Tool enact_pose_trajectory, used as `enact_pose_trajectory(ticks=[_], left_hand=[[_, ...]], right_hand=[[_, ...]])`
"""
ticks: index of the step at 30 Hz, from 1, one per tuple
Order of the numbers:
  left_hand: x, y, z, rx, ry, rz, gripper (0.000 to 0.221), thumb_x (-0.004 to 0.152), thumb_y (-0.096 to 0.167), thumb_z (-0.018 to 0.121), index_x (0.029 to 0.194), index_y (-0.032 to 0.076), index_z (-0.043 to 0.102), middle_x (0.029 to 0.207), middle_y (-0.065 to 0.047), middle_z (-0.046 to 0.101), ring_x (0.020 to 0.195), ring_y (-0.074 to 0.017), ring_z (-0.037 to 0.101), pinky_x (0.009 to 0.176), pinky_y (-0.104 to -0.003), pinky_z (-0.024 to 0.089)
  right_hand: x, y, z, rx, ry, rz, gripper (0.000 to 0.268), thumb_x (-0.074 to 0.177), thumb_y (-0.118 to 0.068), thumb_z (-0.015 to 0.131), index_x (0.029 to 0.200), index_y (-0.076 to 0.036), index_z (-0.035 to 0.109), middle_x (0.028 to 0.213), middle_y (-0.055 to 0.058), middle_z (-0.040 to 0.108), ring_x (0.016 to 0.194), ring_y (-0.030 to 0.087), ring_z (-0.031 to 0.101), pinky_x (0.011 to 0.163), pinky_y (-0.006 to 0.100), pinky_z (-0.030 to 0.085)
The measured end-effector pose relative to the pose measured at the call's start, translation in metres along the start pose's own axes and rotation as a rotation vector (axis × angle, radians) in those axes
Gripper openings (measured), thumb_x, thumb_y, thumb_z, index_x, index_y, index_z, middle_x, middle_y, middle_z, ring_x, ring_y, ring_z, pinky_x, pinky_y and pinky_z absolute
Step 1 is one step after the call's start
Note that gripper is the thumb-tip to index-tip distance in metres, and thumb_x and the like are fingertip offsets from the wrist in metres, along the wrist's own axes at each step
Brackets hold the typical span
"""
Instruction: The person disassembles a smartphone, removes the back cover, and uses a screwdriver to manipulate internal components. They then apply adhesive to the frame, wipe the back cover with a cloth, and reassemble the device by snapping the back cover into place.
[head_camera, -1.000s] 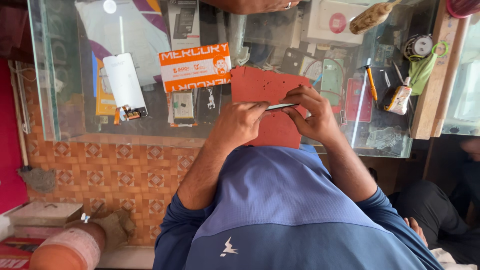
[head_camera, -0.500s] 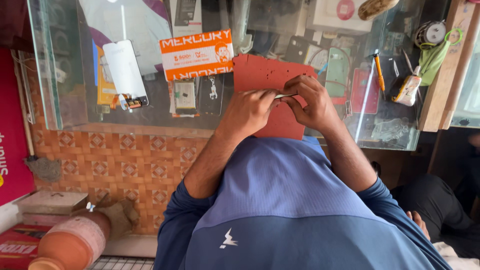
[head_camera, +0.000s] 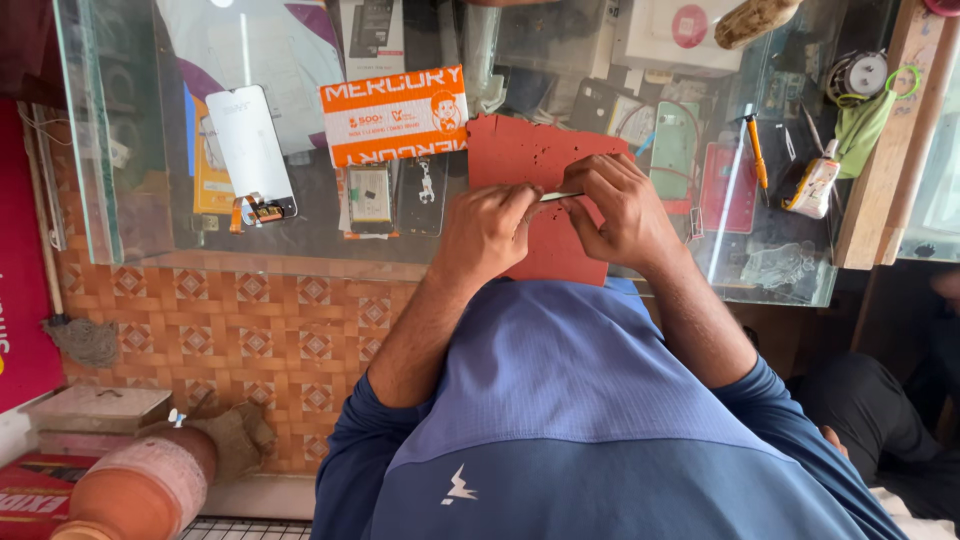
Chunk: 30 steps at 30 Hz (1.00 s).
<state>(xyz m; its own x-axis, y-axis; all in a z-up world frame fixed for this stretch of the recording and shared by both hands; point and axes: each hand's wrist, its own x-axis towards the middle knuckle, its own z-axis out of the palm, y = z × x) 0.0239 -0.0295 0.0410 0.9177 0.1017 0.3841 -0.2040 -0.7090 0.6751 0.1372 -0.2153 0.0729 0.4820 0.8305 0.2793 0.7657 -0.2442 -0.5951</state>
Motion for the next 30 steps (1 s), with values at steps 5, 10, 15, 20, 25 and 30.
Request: enact_pose_trajectory(ticks=[5, 10, 15, 20, 25, 30], left_hand=[[-0.003, -0.006, -0.017, -0.077, -0.009, -0.045, 0.029, 0.089, 0.014, 0.08, 0.114, 0.004, 0.069, 0.099, -0.013, 0.075, 0.083, -0.031, 0.074, 0.07, -0.041, 0.058], [-0.016, -0.018, -0.032, -0.256, 0.047, -0.107, 0.024, 0.093, 0.008, 0.078, 0.115, 0.004, 0.071, 0.11, -0.014, 0.076, 0.098, -0.0304, 0.076, 0.081, -0.037, 0.061], [-0.035, -0.021, -0.019, -0.321, 0.095, -0.132, 0.021, 0.096, 0.0, 0.073, 0.116, 0.001, 0.071, 0.114, -0.015, 0.075, 0.102, -0.0309, 0.076, 0.084, -0.037, 0.062], [-0.03, -0.022, -0.015, -0.267, 0.119, -0.128, 0.019, 0.094, -0.002, 0.074, 0.112, 0.002, 0.072, 0.108, -0.013, 0.077, 0.096, -0.0296, 0.077, 0.08, -0.037, 0.062], [-0.027, -0.016, -0.024, -0.309, 0.135, -0.077, 0.027, 0.09, 0.001, 0.078, 0.116, -0.001, 0.07, 0.112, -0.015, 0.075, 0.101, -0.03, 0.076, 0.082, -0.037, 0.062], [-0.016, -0.012, -0.047, -0.433, 0.136, -0.013, 0.029, 0.092, -0.001, 0.08, 0.119, 0.001, 0.069, 0.114, -0.014, 0.076, 0.102, -0.027, 0.078, 0.084, -0.035, 0.065]], right_hand=[[0.011, -0.003, -0.003, -0.037, -0.04, -0.027, 0.024, 0.084, -0.001, 0.077, 0.105, -0.004, 0.067, 0.104, 0.009, 0.07, 0.097, 0.029, 0.067, 0.085, 0.041, 0.05], [0.022, -0.012, -0.006, -0.052, -0.052, -0.026, 0.02, 0.082, -0.002, 0.075, 0.1, -0.005, 0.066, 0.102, 0.008, 0.07, 0.094, 0.028, 0.068, 0.085, 0.041, 0.051], [0.028, -0.025, 0.005, -0.062, -0.103, -0.133, 0.022, 0.086, -0.013, 0.08, 0.102, -0.003, 0.068, 0.103, 0.008, 0.071, 0.093, 0.029, 0.067, 0.085, 0.042, 0.049], [0.037, -0.027, 0.018, -0.066, -0.107, -0.096, 0.016, 0.086, -0.007, 0.078, 0.099, -0.004, 0.068, 0.097, 0.007, 0.069, 0.092, 0.028, 0.067, 0.085, 0.041, 0.052], [0.023, -0.018, 0.02, 0.029, -0.051, -0.085, 0.02, 0.084, -0.001, 0.078, 0.099, -0.004, 0.066, 0.101, 0.009, 0.069, 0.094, 0.03, 0.068, 0.085, 0.041, 0.054], [0.02, -0.02, 0.007, 0.358, 0.019, 0.019, 0.022, 0.088, 0.006, 0.077, 0.103, -0.001, 0.061, 0.107, 0.014, 0.067, 0.098, 0.03, 0.071, 0.082, 0.038, 0.057]])
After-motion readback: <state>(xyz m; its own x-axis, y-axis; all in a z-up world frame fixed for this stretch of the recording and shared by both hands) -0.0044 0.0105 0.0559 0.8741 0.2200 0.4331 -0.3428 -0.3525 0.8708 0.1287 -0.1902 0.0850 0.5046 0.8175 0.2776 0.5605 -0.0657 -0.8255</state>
